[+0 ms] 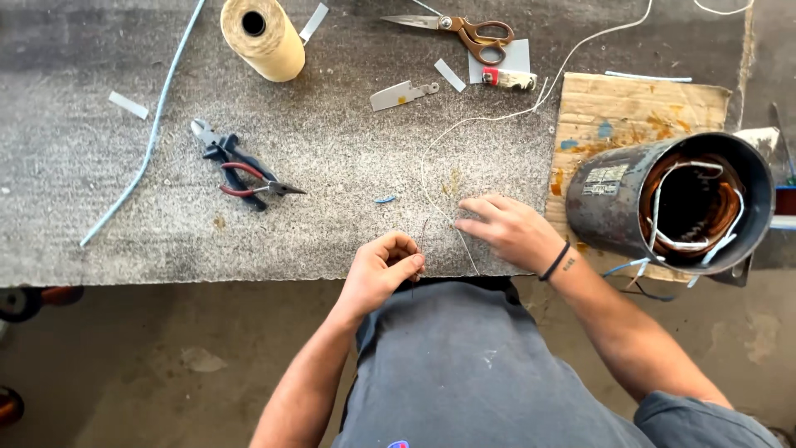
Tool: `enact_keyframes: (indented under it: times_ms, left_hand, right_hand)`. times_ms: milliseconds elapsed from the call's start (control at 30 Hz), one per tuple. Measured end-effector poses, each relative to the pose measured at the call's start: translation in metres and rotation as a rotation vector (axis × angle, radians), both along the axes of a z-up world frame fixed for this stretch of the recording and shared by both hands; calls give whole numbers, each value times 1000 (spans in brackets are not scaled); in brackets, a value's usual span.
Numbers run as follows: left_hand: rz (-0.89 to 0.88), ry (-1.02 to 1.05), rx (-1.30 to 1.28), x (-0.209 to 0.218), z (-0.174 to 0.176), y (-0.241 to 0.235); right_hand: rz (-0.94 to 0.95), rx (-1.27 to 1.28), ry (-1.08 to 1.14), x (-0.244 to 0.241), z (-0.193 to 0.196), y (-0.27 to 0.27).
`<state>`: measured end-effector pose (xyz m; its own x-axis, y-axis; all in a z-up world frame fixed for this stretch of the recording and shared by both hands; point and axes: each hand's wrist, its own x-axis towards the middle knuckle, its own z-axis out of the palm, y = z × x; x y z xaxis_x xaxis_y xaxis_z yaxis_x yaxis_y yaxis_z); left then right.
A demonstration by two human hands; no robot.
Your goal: Stripping insulation from wires and preparing them for connection to a motor stator on a workshop bench
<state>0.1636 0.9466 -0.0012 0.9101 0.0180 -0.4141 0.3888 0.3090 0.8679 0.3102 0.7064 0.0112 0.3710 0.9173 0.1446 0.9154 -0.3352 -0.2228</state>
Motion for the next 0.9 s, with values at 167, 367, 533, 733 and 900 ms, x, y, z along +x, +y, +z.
enact_keyframes:
  times_ms: [167, 367, 533, 733, 900]
  left_hand:
    - [-33, -36, -8, 7, 5, 12]
    - [7, -67, -77, 7, 8, 17]
    - [55, -102, -65, 0, 11, 15]
    - [253, -105, -82, -11, -2, 3]
    - [320, -109, -102, -14, 7, -8]
  right_hand:
    - [85, 36, -37, -4, 2, 2]
    - [106, -9, 18, -3, -14, 2]
    - [32, 141, 66, -3, -10, 16]
    - [-341, 521, 557, -39, 14, 39]
    - [-374, 512, 674, -52, 14, 45]
